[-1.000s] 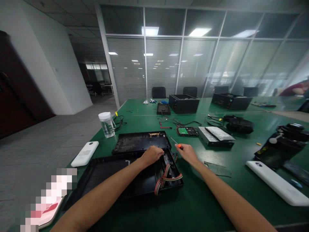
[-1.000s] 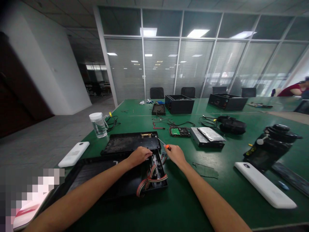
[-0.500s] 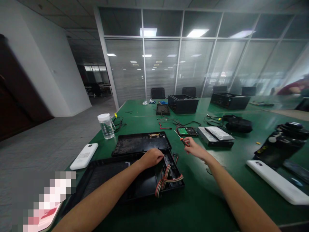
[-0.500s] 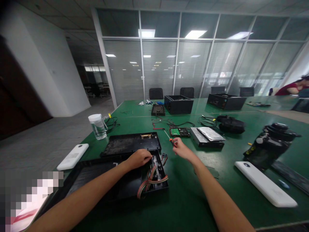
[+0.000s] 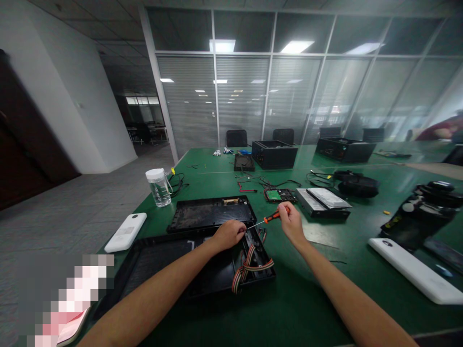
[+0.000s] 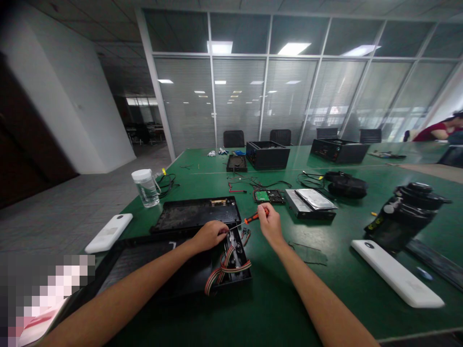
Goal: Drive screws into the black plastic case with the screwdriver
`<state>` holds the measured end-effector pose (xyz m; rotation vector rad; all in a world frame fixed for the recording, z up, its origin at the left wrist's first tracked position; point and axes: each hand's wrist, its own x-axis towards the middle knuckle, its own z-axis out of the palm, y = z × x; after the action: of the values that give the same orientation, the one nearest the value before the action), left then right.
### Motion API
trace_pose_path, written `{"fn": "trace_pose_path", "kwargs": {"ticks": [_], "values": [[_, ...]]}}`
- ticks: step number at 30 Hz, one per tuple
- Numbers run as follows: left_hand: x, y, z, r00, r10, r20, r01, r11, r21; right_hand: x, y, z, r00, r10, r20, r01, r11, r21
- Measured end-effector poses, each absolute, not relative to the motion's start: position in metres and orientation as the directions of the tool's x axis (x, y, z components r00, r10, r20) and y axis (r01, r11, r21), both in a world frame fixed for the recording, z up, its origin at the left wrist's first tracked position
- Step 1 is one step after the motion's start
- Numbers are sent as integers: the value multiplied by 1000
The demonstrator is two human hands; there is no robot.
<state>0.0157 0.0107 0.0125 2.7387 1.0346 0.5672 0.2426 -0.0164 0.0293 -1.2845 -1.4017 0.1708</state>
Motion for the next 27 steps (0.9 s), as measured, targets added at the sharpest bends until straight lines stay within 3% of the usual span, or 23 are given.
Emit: {"fn": "trace_pose_path", "kwargs": {"ticks": [9,14,19,24,27], "values": [[16,12,9,681,663,311,599,-749,284,239,-20,25,152,770,620,748,321,-581],[15,12,7,684,655,322,597,-756,268,232,-31,46,-41,788,614,883,316,-346],[15,10,8,671,669,318,609,-743,278,207,-49,101,-230,897,378,970,241,18],[16,10,8,660,677,324,622,-735,269,182,-43,141,-359,919,161,933,355,56],[16,10,7,663,674,327,619,-739,268,171,-32,148,-343,927,152,937,325,131]]}}
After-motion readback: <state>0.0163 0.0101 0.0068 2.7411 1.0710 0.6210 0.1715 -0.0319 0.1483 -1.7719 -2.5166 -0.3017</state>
